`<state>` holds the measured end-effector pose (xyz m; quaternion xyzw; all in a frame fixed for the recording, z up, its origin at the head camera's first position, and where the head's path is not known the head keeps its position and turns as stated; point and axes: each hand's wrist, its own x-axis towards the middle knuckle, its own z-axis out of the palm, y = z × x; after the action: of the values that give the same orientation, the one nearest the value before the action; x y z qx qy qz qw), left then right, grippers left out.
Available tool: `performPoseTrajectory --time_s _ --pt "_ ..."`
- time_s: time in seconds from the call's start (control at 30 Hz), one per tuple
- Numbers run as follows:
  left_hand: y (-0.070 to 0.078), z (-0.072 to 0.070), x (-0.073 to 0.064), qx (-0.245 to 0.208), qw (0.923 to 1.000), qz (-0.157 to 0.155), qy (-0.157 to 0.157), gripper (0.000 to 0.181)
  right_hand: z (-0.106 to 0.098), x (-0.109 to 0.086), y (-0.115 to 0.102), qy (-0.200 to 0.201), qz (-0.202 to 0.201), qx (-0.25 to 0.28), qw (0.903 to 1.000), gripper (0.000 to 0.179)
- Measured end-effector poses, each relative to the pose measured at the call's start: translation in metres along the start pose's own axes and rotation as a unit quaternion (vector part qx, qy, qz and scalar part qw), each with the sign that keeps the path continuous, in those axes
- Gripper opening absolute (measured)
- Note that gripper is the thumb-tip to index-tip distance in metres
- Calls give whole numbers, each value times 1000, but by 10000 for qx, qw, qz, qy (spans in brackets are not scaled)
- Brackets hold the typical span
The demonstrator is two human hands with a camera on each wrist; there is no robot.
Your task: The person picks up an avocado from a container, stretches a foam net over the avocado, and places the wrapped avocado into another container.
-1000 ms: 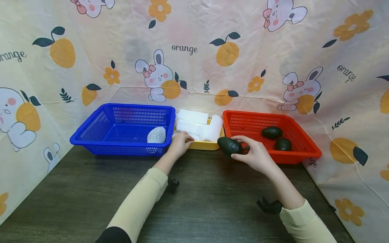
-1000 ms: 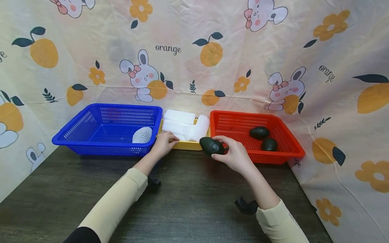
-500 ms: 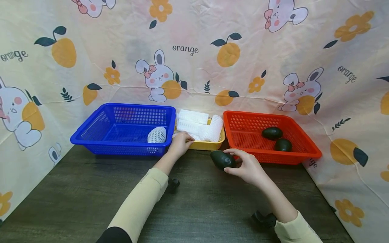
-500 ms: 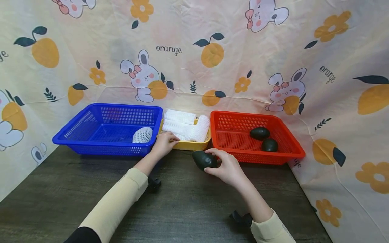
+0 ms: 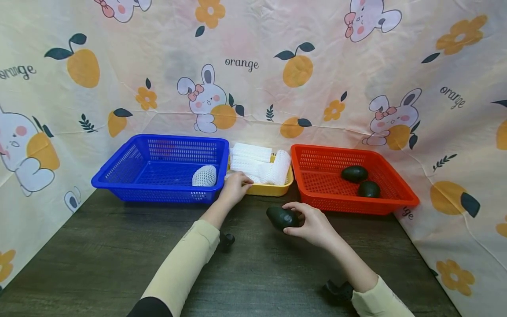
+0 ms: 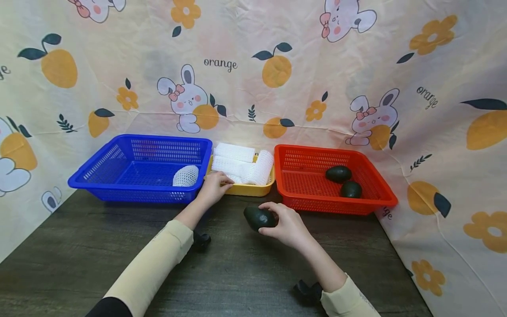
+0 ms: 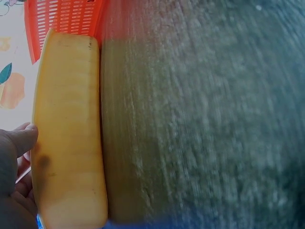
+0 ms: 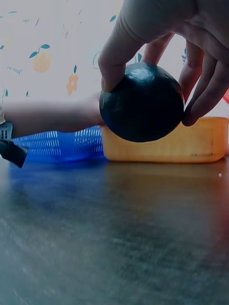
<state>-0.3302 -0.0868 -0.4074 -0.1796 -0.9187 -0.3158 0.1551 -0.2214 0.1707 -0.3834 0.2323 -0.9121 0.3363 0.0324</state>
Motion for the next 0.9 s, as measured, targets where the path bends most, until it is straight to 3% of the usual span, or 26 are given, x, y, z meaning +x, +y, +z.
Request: performPoseTrajectory --time_s 0.9 --pt "-1 -1 0 -12 9999 -71 -80 10 29 3 12 -224 -17 -139 9997 53"
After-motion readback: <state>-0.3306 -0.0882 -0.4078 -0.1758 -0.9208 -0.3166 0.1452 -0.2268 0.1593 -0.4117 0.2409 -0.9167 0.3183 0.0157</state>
